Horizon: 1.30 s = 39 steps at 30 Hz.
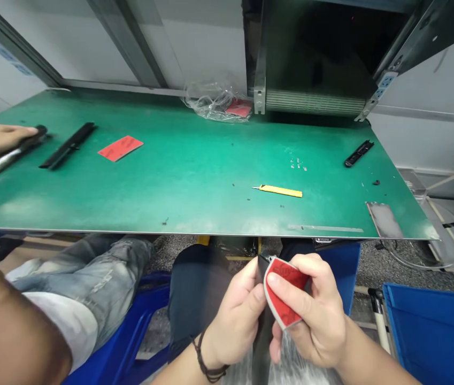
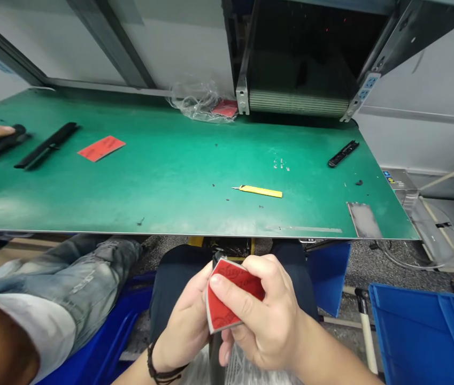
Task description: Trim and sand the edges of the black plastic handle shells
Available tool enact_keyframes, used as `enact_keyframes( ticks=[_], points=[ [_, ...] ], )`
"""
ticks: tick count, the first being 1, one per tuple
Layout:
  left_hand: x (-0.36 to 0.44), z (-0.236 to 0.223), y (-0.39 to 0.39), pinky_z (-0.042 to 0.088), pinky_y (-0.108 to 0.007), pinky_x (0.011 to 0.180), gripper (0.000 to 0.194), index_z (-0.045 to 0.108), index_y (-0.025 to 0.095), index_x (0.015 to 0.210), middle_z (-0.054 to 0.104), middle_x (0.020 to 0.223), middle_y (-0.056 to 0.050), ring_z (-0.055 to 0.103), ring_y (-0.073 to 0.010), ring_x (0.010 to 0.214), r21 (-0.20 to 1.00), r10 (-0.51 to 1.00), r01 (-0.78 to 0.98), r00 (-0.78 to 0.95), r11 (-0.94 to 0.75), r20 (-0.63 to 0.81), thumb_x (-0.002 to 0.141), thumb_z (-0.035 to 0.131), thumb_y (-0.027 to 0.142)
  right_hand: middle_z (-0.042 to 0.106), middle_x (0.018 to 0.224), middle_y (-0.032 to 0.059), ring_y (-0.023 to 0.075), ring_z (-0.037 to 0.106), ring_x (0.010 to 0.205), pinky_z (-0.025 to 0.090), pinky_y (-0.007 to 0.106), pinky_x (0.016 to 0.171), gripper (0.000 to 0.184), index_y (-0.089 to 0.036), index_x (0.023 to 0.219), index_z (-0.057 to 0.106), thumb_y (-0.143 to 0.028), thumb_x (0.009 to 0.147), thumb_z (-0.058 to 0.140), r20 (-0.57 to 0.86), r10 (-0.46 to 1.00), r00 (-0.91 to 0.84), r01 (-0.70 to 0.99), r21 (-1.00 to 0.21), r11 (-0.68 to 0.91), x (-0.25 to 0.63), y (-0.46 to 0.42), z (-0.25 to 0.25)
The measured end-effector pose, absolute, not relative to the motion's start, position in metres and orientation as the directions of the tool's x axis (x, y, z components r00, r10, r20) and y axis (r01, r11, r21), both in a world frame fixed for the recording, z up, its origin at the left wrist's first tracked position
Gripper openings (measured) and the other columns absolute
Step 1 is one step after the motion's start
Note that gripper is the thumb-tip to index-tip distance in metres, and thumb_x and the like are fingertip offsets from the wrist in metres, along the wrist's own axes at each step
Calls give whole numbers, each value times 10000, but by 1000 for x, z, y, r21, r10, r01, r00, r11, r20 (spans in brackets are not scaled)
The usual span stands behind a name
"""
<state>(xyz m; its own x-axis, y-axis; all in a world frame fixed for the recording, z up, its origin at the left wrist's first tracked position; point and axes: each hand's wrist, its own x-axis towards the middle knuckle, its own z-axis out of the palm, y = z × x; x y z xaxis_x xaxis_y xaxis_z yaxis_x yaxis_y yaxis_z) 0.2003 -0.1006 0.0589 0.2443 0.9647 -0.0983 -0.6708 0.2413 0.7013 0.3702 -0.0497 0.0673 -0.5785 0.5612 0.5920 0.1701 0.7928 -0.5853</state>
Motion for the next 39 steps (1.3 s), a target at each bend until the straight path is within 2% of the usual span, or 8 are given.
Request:
enact_keyframes(
  ticks=[10,17,20,24,27,31,34,39],
  points=[
    [211,64,-100,433,-123,386,423,564,181,1126,711,616,-9,612,-112,376,585,961,-774,273,242,-36,1054,598,596,507,1275,127,209,722,845,693,441,781,536,-355,1655,456,-358,1121,412,511,670,-538,142,-729,670,368,-60,83],
    [213,61,-101,433,-126,392,418,558,188,1152,709,640,-14,583,-98,375,605,958,-759,285,242,-27,1049,611,590,461,1352,116,90,731,604,665,237,487,555,-427,1664,407,-267,1133,403,379,718,-584,-55,-901,431,368,-66,87],
    [213,58,-101,427,-137,397,404,530,212,1189,686,691,10,550,-77,375,664,951,-705,307,249,-30,1044,627,576,460,1322,116,61,678,554,601,185,393,528,-367,1638,470,-254,1126,409,372,764,-527,-69,-915,397,369,-65,92],
    [203,61,-98,420,-175,466,345,548,189,1027,629,694,4,566,-85,472,928,973,-360,228,99,-15,1065,607,527,494,1212,102,143,691,728,680,291,568,498,-331,1607,521,-277,1125,410,444,713,-544,101,-808,580,376,-58,100],
    [193,64,-94,376,-213,505,303,537,195,908,559,678,27,510,-87,525,996,984,28,158,-88,83,1068,615,441,489,1193,107,225,646,936,667,391,731,498,-290,1588,549,-269,1103,437,490,671,-556,254,-669,699,386,-52,100],
    [186,63,-90,282,-278,501,277,464,219,849,522,638,53,439,-103,497,818,934,451,183,-356,306,1078,568,335,409,1298,123,253,569,1108,611,410,855,542,-242,1581,553,-191,1049,471,461,616,-639,316,-573,756,401,-48,101],
    [187,62,-87,260,-321,496,252,452,230,842,528,615,48,460,-130,471,649,873,598,207,-470,441,1081,522,267,397,1323,131,263,548,1130,590,423,865,587,-225,1584,539,-150,1004,486,431,558,-709,321,-507,800,409,-45,105],
    [185,69,-84,256,-353,494,304,462,234,732,465,573,25,388,-154,460,404,782,762,208,-506,587,1009,473,109,426,1308,132,263,551,1115,578,427,851,567,-223,1530,587,-128,977,500,339,553,-762,376,-463,802,418,-44,114]
  ],
)
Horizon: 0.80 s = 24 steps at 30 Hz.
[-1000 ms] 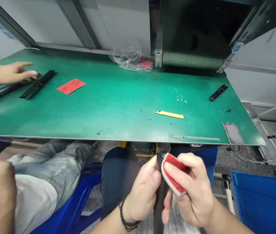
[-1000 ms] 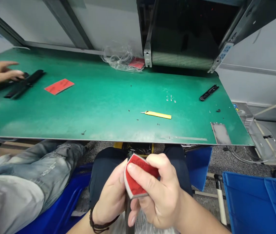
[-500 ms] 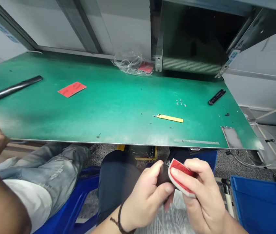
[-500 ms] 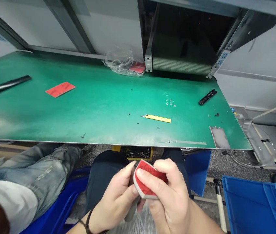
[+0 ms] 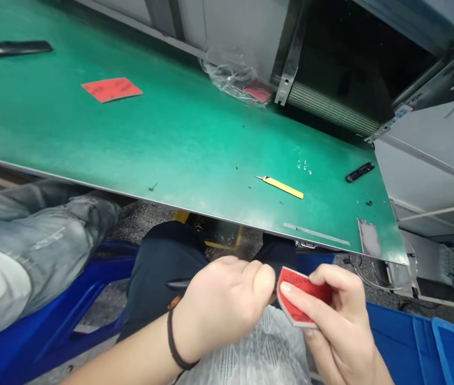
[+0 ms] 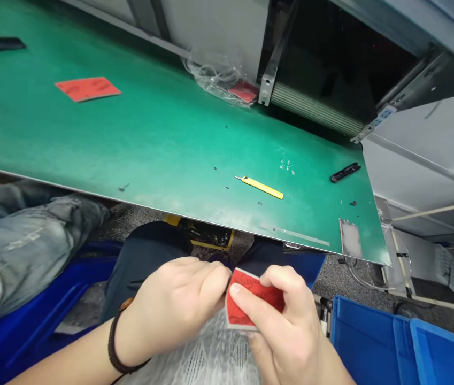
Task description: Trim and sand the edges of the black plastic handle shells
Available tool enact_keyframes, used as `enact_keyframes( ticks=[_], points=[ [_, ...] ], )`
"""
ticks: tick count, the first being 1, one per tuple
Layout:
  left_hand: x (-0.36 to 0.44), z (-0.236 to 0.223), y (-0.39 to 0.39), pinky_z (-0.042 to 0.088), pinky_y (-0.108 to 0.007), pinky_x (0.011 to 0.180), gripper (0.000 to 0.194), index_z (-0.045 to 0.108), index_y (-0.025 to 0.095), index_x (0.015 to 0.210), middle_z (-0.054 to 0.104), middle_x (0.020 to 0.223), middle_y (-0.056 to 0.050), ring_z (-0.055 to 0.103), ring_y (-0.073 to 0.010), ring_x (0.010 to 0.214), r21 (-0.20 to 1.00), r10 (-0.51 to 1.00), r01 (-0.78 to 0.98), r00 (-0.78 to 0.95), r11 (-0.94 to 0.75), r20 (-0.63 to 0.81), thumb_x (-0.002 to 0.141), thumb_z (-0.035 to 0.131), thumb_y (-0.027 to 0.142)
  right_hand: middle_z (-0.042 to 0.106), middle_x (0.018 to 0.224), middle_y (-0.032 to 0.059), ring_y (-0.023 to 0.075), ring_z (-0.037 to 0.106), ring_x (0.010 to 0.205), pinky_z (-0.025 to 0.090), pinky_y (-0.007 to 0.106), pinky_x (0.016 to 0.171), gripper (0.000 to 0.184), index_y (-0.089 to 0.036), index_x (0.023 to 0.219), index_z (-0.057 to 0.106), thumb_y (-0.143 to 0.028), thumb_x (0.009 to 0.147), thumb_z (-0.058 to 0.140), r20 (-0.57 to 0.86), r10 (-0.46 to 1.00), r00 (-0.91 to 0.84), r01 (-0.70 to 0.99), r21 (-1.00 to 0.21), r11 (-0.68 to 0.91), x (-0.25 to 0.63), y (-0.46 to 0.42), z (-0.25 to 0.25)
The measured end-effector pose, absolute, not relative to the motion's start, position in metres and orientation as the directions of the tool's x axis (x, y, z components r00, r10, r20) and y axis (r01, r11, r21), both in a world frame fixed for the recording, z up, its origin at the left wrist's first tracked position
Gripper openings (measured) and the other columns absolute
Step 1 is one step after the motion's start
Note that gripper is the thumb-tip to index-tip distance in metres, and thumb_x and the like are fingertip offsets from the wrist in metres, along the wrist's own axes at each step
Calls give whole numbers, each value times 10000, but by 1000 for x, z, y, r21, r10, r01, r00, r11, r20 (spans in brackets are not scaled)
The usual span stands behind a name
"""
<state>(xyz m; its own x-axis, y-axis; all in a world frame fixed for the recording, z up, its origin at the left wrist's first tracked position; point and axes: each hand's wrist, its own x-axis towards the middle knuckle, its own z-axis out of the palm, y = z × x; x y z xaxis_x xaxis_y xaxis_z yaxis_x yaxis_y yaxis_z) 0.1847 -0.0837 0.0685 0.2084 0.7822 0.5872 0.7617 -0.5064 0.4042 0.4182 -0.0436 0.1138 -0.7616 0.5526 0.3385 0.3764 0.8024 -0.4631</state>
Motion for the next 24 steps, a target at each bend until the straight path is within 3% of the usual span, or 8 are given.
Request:
enact_keyframes(
  ticks=[5,8,18,24],
  points=[
    [181,67,-87,259,-365,505,314,488,228,690,472,578,-1,378,-167,488,236,769,843,280,-484,575,962,460,73,449,1324,136,271,568,1149,601,418,851,527,-232,1486,628,-130,982,515,284,563,-776,412,-446,794,421,-45,118],
    [180,63,-90,262,-371,516,313,492,225,683,465,586,-7,383,-174,495,197,756,843,314,-500,575,961,462,83,459,1305,134,257,586,1097,608,414,827,502,-233,1474,636,-144,996,513,262,570,-779,417,-462,783,421,-46,119],
    [175,61,-91,278,-385,526,332,507,216,673,466,590,-2,411,-172,501,183,766,853,318,-488,559,995,508,140,463,1328,140,280,572,1146,592,448,868,627,-249,1552,574,-87,949,518,274,537,-798,393,-440,807,420,-45,118],
    [176,64,-88,293,-371,503,412,504,221,671,473,580,8,415,-162,477,233,761,829,306,-509,572,1073,424,183,450,1330,140,271,560,1144,568,434,861,697,-234,1593,532,-42,923,507,288,502,-816,356,-435,827,419,-43,120]
  ],
)
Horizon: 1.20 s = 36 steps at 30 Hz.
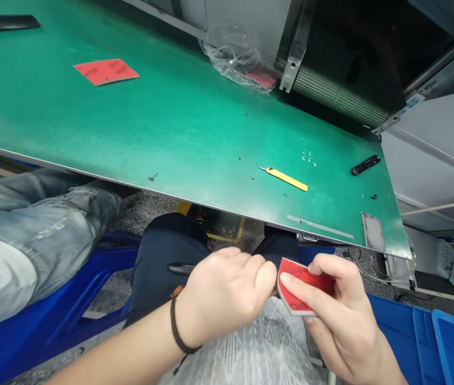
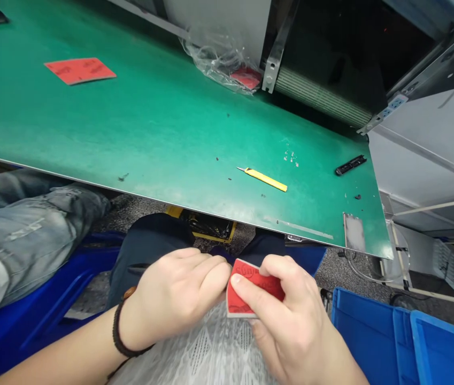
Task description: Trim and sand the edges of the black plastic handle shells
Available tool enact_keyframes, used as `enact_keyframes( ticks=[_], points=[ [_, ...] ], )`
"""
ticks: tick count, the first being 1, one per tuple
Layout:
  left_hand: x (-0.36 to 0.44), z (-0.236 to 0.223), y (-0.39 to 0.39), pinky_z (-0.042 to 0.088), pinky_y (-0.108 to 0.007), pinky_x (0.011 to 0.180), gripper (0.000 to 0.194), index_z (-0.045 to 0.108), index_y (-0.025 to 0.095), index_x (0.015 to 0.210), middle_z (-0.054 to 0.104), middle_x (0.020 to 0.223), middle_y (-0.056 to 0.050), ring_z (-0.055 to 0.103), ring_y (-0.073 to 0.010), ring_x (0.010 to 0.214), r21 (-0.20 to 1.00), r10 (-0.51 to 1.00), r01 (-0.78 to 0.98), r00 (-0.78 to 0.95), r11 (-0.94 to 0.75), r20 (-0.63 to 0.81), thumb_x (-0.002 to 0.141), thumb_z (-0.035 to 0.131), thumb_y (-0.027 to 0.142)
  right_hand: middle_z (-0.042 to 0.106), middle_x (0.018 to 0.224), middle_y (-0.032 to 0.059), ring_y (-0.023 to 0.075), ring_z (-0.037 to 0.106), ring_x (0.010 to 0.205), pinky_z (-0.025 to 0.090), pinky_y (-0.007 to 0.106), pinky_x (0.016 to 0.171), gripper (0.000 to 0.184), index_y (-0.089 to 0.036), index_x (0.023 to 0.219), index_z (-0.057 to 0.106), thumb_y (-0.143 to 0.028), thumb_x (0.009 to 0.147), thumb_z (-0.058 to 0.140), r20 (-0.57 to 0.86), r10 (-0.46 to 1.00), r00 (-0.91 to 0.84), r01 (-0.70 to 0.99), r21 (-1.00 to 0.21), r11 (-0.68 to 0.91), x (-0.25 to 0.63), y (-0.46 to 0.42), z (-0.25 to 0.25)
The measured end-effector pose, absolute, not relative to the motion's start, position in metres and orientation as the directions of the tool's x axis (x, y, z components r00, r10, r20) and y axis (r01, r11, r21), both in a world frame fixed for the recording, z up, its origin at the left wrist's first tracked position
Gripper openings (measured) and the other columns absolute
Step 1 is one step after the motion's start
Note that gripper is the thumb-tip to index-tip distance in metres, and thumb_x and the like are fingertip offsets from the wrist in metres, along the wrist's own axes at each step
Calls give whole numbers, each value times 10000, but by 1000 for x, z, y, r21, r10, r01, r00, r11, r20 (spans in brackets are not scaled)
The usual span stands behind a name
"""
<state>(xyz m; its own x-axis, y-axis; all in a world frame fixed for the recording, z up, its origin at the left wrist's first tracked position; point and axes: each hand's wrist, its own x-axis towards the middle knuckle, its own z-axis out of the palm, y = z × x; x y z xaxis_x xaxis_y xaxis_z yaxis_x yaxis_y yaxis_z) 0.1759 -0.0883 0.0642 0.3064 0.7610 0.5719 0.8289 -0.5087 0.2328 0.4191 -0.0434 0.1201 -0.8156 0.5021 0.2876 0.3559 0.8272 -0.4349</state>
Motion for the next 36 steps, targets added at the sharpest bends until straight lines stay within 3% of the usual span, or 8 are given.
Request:
enact_keyframes(
  ticks=[3,6,10,14,18,21,25,36],
  points=[
    [177,65,-87,308,-362,497,459,513,214,682,474,580,18,424,-155,477,250,767,833,282,-493,576,1122,432,317,446,1321,139,257,560,1125,549,415,842,680,-221,1584,538,-28,933,513,314,521,-794,368,-434,822,417,-40,121],
    [181,63,-88,306,-362,487,465,510,207,688,471,582,26,415,-155,474,329,773,796,254,-509,581,1132,428,317,448,1301,142,243,556,1078,534,408,815,639,-171,1549,568,-22,931,499,355,479,-803,324,-414,851,415,-37,121],
    [185,57,-92,322,-331,491,460,505,198,715,461,561,55,405,-127,461,529,843,703,191,-475,503,1092,556,459,442,1301,147,259,554,1116,533,415,821,594,-167,1540,591,-50,964,508,367,504,-782,337,-431,837,421,-41,115],
    [187,57,-94,273,-259,477,438,466,198,729,460,582,71,386,-85,476,858,949,405,124,-315,290,1023,679,444,446,1267,122,263,567,1137,567,411,828,585,-249,1532,620,-45,989,551,444,596,-669,395,-466,792,423,-53,106],
    [195,63,-96,311,-223,482,491,500,191,718,515,570,38,461,-90,487,998,974,-26,215,-65,69,1009,666,550,451,1229,99,234,611,1056,609,385,763,572,-284,1512,641,-56,988,603,536,620,-573,397,-481,782,414,-60,101],
    [204,66,-99,383,-202,458,520,573,183,824,599,581,7,522,-103,450,924,942,-319,318,211,-106,969,667,674,461,1212,87,227,632,991,626,398,709,502,-313,1437,695,-88,993,625,568,657,-495,414,-511,754,406,-62,97],
    [212,66,-104,358,-155,392,545,556,183,984,639,606,-4,493,-81,384,685,870,-571,453,451,-196,939,692,709,459,1167,80,221,626,938,626,407,667,498,-304,1413,701,-65,985,614,641,639,-424,403,-499,767,402,-63,88],
    [226,58,-97,360,-144,294,485,584,173,1036,559,523,30,441,-87,287,442,865,-749,474,493,-161,1027,576,658,415,1266,112,225,640,1008,637,411,744,509,-248,1519,622,-134,1044,477,666,553,-501,340,-436,833,399,-57,71]
  ],
)
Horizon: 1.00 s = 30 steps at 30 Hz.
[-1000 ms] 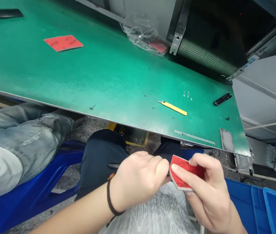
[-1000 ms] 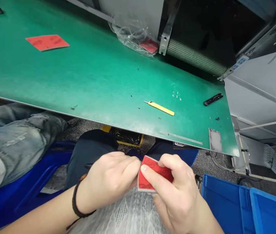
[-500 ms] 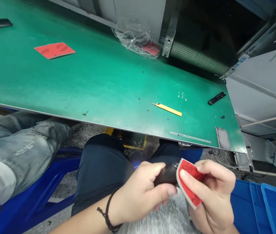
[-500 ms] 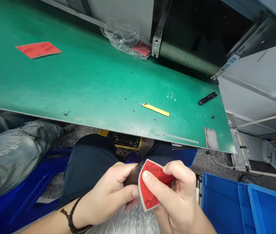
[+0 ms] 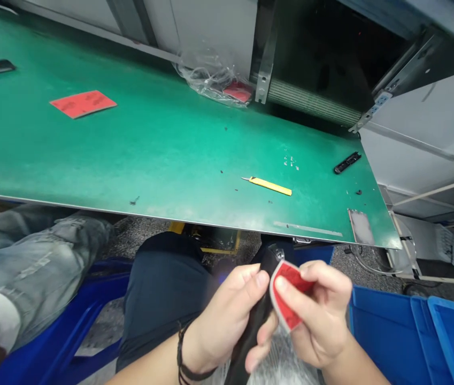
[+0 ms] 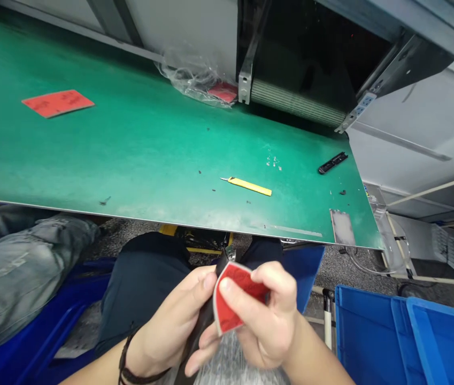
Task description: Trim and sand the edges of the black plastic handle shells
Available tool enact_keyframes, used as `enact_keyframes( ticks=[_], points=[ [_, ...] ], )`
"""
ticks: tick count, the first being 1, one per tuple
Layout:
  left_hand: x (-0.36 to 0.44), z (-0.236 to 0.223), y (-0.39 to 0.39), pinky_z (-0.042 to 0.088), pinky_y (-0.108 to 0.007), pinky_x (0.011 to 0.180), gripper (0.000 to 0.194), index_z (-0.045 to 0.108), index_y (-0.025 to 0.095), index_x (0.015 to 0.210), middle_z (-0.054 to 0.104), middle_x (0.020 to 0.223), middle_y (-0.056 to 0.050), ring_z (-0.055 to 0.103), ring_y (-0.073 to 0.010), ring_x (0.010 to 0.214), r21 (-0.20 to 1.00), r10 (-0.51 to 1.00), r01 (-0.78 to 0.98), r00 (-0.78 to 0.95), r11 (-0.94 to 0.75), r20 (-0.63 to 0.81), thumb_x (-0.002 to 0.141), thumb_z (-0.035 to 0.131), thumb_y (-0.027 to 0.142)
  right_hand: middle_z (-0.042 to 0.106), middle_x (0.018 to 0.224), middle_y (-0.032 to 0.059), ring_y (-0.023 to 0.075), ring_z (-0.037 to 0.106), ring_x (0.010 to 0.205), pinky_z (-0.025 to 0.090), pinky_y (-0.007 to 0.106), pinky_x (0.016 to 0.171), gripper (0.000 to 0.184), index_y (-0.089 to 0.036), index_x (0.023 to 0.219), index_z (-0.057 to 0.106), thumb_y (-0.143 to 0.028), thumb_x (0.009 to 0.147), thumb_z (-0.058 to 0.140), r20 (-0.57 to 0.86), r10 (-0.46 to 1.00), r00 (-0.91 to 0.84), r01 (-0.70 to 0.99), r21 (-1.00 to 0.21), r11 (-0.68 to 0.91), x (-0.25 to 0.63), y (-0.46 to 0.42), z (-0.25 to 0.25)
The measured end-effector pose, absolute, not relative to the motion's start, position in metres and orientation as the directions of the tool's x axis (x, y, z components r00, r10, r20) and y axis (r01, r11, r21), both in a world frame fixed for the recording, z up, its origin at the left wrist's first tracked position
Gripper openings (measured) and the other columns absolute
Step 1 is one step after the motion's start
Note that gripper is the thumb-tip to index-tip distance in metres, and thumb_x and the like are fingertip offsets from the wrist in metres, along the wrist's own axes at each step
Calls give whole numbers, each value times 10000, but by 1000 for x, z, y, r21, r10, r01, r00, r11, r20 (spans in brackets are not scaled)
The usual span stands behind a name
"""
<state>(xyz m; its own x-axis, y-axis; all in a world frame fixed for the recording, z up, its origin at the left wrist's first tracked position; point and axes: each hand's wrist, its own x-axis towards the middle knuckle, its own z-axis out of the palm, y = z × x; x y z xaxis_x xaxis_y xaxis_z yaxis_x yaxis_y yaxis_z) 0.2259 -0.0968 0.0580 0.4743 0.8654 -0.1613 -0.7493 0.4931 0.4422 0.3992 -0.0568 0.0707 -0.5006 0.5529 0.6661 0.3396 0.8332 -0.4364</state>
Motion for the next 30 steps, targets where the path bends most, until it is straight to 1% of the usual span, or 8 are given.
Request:
enact_keyframes(
  ticks=[3,7,10,14,18,23,27,30],
  points=[
    [222,57,-98,358,-145,300,491,592,168,1025,566,525,24,445,-89,290,476,833,-696,526,537,-171,1019,591,659,436,1223,100,228,632,1016,630,407,779,493,-266,1476,650,-138,1021,508,676,543,-498,362,-408,838,400,-43,67],
    [204,54,-100,328,-151,318,544,580,160,831,569,489,-6,458,-91,297,575,796,-596,579,560,-174,947,697,678,484,1247,128,277,602,1134,592,463,949,386,-254,1377,711,-251,1036,529,516,726,-454,694,-307,652,408,29,54],
    [188,51,-92,271,-165,342,651,537,161,665,468,434,20,412,-76,287,615,886,-638,354,463,-300,938,652,740,509,1258,189,297,600,1037,573,512,925,393,-146,1326,739,-282,1015,539,410,833,-371,819,-279,501,415,97,42],
    [182,49,-81,340,-205,440,673,563,151,616,485,468,-2,446,-94,379,667,863,-582,133,466,-487,895,688,751,587,1237,208,389,540,1202,459,622,1078,344,-147,1244,773,-309,970,643,331,886,-324,884,-229,408,418,140,35],
    [183,47,-82,465,-253,579,577,616,171,654,575,606,-36,527,-158,576,718,840,-523,-10,458,-543,926,679,676,583,1385,194,397,455,1393,354,606,1220,495,-174,1385,695,-457,979,694,308,897,-318,891,-226,393,415,107,38],
    [180,43,-75,524,-265,628,526,620,196,733,603,709,-36,573,-193,698,746,840,-505,-73,434,-538,912,698,685,640,1307,138,266,596,1246,524,405,1075,398,-216,1361,697,-426,1035,604,294,897,-329,871,-272,409,411,48,40],
    [190,47,-59,459,-224,484,512,609,241,976,682,827,12,519,-115,512,761,862,-582,-191,285,-469,772,891,616,583,1442,207,343,518,1363,463,510,1149,460,-164,1421,668,-384,1017,635,288,923,-255,898,-284,337,427,75,43],
    [198,55,-47,398,-192,417,623,583,255,1050,598,718,58,467,-93,451,725,879,-658,-201,206,-432,733,905,683,577,1480,195,385,501,1378,440,574,1163,523,-217,1437,675,-361,939,748,232,917,-323,874,-298,383,439,117,43]
  ],
)
